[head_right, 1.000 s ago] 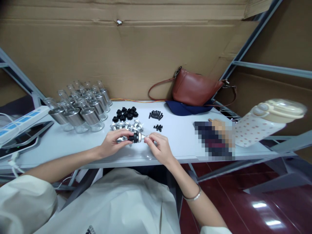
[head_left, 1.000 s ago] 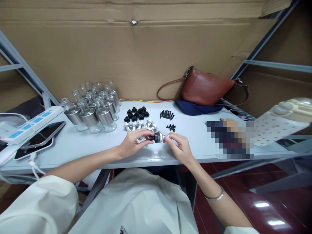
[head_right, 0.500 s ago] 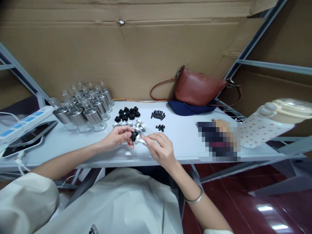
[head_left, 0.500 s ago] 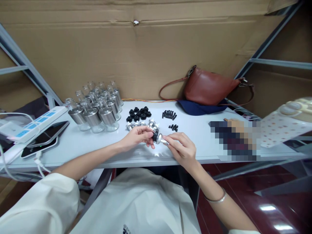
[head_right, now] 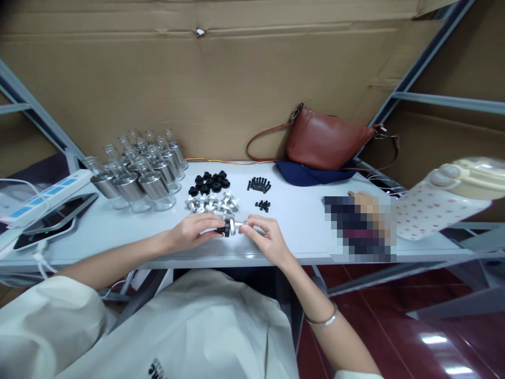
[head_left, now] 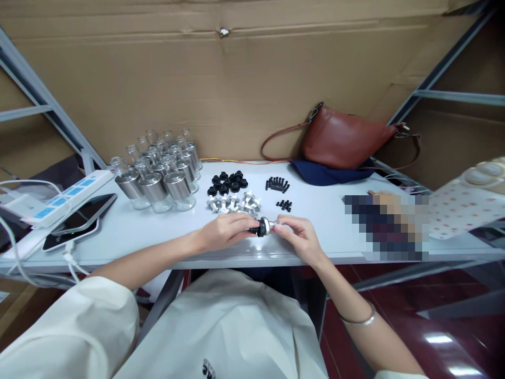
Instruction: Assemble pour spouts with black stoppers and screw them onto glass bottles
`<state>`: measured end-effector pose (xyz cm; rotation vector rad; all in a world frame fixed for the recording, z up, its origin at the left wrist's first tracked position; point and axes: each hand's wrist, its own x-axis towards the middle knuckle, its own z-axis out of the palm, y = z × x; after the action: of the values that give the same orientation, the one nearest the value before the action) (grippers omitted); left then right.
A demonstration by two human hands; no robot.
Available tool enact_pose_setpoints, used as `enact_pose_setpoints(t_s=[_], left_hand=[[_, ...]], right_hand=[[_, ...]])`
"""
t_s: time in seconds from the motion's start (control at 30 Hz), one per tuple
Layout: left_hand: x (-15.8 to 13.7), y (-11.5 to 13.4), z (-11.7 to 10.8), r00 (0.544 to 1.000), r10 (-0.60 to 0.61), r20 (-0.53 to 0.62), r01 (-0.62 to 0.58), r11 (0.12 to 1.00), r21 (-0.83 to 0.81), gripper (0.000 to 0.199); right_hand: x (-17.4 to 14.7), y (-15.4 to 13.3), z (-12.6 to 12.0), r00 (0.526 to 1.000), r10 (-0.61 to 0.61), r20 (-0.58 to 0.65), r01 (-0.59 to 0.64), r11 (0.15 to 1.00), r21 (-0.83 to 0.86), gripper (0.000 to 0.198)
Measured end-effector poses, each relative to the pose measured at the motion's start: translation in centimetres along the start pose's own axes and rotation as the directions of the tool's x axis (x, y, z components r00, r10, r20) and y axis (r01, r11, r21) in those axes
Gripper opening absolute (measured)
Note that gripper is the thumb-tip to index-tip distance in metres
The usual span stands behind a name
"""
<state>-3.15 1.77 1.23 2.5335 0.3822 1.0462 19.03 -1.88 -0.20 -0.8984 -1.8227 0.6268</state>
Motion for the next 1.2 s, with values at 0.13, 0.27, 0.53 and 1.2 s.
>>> enact_pose_setpoints(t_s=[0.13,0.27,0.53,1.2], left_hand=[[-0.3,-0.1,0.3,1.000,0.018,-0.020,-0.016,0.998,0.060,0.019],[-0.2,0.2,0.6,0.984,-0.146,-0.104,0.144,0.989,-0.028,0.022],[1.2,0.8,0.2,0.776,-0.552,0.304,0.567,0.400,-0.720,0.043],[-0.2,0.2,1.3,0.996,0.052,-0.076,-0.047,0.996,0.074,0.022]], right_hand=[[0.0,0.2,0.1,1.000,0.010,-0.020,-0.011,0.999,-0.030,0.029],[-0.1,0.3,0.5,0.969,-0.230,-0.086,0.213,0.962,-0.169,0.012],[-0.4,-0.2,0.4,0.787,-0.616,0.033,0.536,0.655,-0.533,0.027],[0.0,0.1,0.6,0.986,-0.161,0.033,0.165,0.968,-0.192,0.034]])
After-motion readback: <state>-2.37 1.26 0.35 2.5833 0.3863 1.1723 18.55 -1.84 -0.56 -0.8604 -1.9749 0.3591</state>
